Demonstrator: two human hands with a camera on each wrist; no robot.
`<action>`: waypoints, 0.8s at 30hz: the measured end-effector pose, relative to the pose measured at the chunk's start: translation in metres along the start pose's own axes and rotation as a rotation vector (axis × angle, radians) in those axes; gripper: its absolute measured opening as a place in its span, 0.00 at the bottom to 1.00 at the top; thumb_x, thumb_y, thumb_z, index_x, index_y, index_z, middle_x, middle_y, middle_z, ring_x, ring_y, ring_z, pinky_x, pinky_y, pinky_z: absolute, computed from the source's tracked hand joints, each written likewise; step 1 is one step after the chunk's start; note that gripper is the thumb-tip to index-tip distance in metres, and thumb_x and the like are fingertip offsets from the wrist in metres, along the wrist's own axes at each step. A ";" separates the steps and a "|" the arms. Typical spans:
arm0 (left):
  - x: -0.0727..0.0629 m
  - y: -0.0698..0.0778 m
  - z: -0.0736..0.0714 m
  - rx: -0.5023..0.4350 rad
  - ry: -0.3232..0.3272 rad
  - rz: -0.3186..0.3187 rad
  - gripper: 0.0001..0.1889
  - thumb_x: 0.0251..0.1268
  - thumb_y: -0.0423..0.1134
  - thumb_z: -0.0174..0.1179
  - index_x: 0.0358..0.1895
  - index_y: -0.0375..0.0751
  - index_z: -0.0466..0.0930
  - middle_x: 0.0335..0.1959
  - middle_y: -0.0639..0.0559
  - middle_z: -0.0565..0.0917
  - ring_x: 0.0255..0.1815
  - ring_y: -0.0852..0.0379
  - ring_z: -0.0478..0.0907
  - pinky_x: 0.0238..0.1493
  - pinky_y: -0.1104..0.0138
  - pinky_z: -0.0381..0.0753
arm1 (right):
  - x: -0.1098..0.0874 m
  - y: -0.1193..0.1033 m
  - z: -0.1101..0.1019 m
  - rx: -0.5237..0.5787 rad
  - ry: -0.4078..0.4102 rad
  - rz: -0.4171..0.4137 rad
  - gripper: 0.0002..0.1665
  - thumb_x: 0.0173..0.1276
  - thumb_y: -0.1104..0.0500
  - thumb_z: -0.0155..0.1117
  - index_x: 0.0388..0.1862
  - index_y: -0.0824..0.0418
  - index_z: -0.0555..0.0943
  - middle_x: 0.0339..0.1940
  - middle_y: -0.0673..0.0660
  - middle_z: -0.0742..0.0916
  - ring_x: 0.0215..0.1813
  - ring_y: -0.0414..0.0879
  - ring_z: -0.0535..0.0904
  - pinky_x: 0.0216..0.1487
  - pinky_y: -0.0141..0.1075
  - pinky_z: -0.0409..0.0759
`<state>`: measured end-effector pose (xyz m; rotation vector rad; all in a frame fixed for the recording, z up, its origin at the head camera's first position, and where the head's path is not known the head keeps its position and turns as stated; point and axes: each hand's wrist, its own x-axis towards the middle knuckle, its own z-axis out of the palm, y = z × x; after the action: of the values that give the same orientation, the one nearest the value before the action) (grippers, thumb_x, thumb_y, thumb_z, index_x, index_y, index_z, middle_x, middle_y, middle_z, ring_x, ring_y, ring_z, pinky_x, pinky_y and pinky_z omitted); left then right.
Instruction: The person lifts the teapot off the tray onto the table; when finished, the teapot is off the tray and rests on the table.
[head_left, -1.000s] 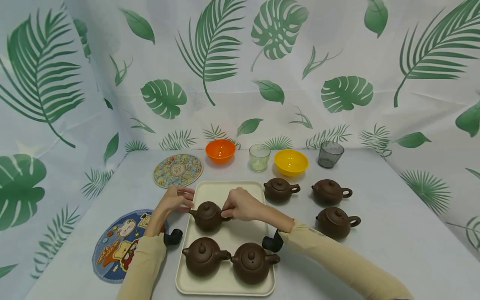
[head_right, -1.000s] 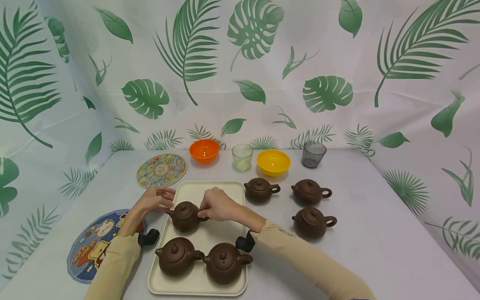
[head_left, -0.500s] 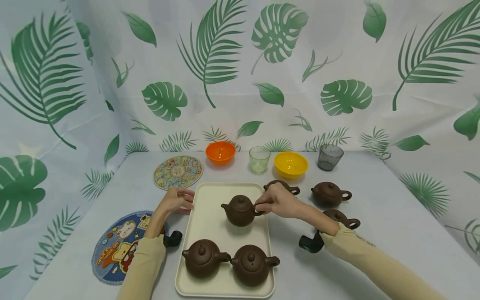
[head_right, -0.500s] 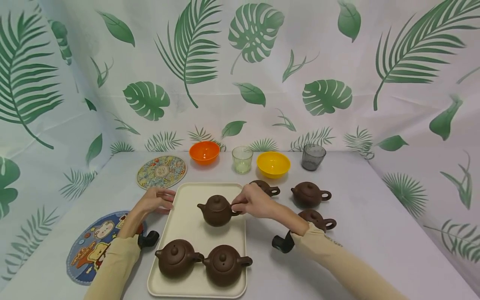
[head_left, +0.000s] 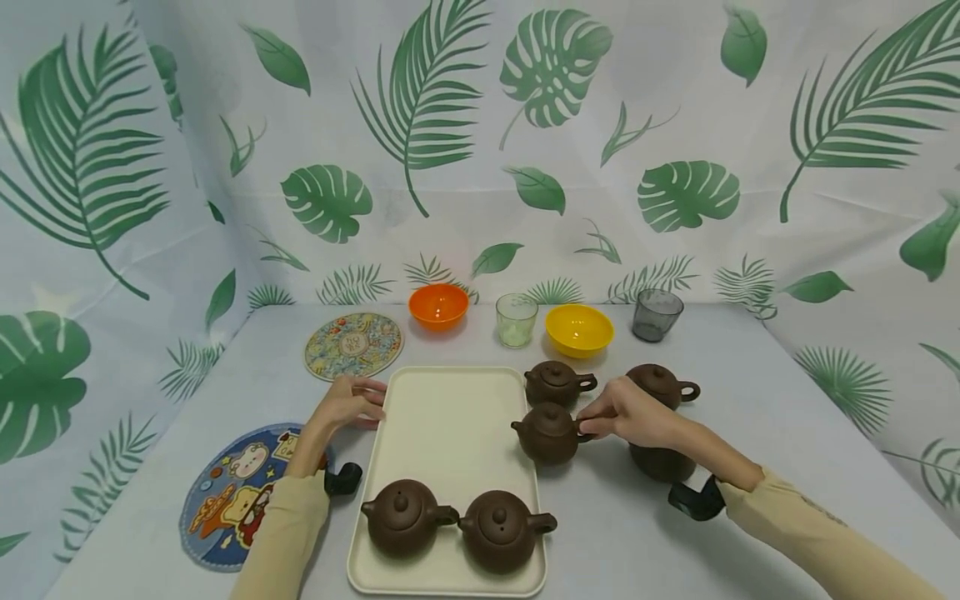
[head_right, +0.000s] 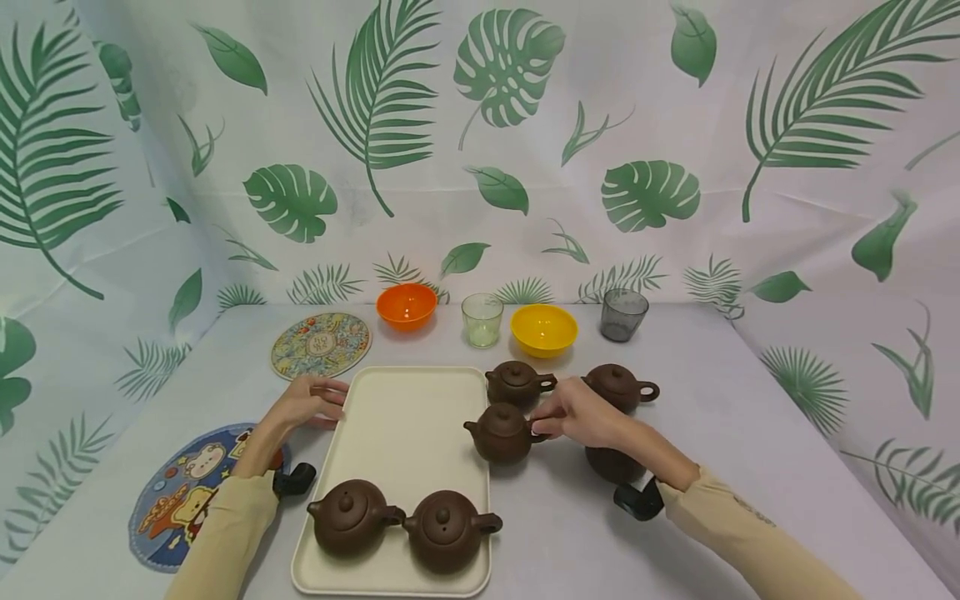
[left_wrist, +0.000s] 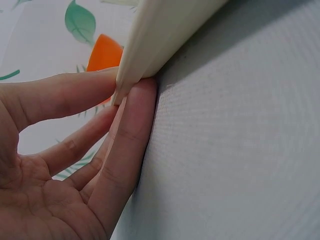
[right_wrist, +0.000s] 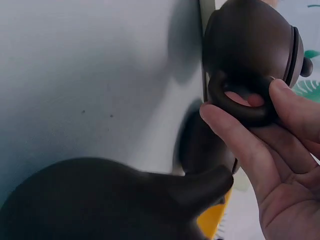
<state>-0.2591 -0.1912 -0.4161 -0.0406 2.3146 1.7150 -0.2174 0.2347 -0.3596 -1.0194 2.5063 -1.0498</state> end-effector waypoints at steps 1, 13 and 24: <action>0.000 0.000 0.000 0.004 -0.004 0.004 0.27 0.48 0.18 0.63 0.56 0.20 0.72 0.35 0.41 0.84 0.30 0.56 0.81 0.34 0.60 0.86 | -0.001 0.001 0.000 -0.001 0.003 0.005 0.08 0.62 0.68 0.66 0.38 0.71 0.87 0.31 0.58 0.89 0.34 0.46 0.87 0.33 0.31 0.84; 0.000 0.000 -0.001 -0.022 -0.009 -0.017 0.27 0.48 0.18 0.63 0.57 0.22 0.73 0.33 0.45 0.83 0.30 0.56 0.81 0.34 0.61 0.86 | -0.013 0.011 -0.001 -0.005 0.021 -0.029 0.08 0.61 0.69 0.66 0.37 0.73 0.87 0.32 0.60 0.89 0.34 0.45 0.87 0.33 0.30 0.84; 0.000 -0.001 0.000 -0.008 -0.010 -0.001 0.27 0.49 0.18 0.63 0.57 0.21 0.72 0.35 0.40 0.83 0.30 0.56 0.82 0.34 0.60 0.86 | -0.007 0.016 -0.003 -0.029 0.002 0.027 0.08 0.59 0.69 0.68 0.38 0.72 0.87 0.33 0.59 0.89 0.38 0.39 0.85 0.36 0.29 0.84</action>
<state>-0.2591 -0.1918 -0.4167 -0.0341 2.3004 1.7199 -0.2219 0.2493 -0.3689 -0.9894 2.5374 -1.0099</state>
